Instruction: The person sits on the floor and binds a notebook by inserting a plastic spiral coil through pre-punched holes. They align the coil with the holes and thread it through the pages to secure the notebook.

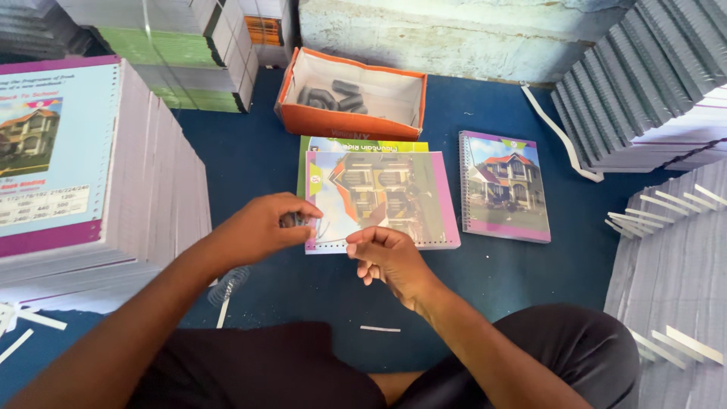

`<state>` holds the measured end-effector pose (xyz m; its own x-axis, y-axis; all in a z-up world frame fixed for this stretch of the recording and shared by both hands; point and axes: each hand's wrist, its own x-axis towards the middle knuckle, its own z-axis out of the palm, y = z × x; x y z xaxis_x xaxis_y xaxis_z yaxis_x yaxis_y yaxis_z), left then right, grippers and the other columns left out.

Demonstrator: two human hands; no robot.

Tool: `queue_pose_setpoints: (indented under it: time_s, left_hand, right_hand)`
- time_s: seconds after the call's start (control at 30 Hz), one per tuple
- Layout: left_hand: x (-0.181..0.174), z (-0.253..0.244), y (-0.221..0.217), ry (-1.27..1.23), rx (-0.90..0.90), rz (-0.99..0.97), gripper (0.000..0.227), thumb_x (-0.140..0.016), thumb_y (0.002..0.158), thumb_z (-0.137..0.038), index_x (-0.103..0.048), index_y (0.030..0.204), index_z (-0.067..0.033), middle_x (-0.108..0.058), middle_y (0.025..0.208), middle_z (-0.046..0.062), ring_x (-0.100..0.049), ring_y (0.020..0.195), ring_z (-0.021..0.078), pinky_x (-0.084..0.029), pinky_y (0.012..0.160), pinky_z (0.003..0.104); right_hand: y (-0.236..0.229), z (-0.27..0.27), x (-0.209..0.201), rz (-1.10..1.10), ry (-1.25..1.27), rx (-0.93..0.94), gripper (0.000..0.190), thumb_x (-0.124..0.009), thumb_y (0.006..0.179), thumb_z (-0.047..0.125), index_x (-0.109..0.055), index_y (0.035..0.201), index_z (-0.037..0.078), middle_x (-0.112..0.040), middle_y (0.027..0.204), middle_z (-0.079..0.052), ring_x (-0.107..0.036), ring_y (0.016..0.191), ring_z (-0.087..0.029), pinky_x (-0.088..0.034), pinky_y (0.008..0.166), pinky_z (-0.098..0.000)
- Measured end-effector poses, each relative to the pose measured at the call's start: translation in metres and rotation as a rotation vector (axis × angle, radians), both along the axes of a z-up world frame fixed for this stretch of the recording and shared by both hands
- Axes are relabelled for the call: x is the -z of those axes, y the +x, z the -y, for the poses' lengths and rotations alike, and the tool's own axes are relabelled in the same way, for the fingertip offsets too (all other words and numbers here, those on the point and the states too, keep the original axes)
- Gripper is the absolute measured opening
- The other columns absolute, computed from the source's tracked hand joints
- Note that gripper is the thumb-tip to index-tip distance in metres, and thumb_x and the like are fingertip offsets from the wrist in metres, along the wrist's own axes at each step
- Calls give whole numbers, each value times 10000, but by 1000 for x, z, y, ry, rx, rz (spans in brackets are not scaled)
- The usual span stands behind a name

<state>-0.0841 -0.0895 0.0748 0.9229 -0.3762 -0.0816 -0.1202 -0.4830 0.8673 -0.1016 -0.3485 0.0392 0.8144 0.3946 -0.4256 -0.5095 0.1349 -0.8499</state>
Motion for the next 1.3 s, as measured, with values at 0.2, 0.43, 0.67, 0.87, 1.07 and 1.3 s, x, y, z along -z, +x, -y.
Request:
queue_pose_setpoints:
  time_s: [0.2,0.43,0.67,0.87,1.07,1.3]
  left_hand:
    - [17,-22,-9,34,-73,-428,320,-726,860,-235,-722,1109,-33,-736,939,62,-687,747,134,-530,628,304]
    - [27,-27,-7,136,-37,-486,340,-725,858,-266,-747,1103,-31,-772,923,58,-702,743,137,-536,622,293]
    - [44,-28,3,102,-51,-486,345,-723,856,-256,-748,1106,-20,-773,928,74,-699,728,141,-533,610,302]
    - [55,-29,9,105,-57,-494,350,-731,852,-257,-736,1104,-15,-768,930,71,-701,723,143,-538,606,304]
    - [58,-29,10,132,-61,-494,356,-744,847,-268,-733,1101,-19,-762,932,73,-699,734,149,-541,617,312]
    - [60,-28,11,167,-44,-479,344,-729,848,-290,-739,1085,-41,-765,918,65,-716,738,152,-550,624,308]
  right_hand:
    - [-22,-23,13,-40,-41,-71,186,-753,877,99,-700,1036,18,-675,818,-27,-625,614,-104,-516,563,-252]
    - [-35,-46,36,-99,-19,-75,175,-759,875,112,-705,1023,35,-660,781,-22,-626,601,-91,-522,554,-240]
    - [-33,-44,47,-120,-19,-59,170,-765,873,105,-703,1011,28,-661,777,-22,-618,590,-89,-515,544,-234]
    - [-29,-44,49,-118,-29,-67,180,-761,876,116,-707,1025,29,-661,776,-18,-621,589,-85,-518,548,-234]
    - [-25,-45,50,-115,-24,-54,181,-756,882,129,-705,1017,19,-674,790,-24,-615,581,-90,-516,543,-238]
    - [-21,-47,53,-115,-43,-60,178,-769,873,150,-711,999,39,-674,803,-20,-622,588,-88,-526,555,-246]
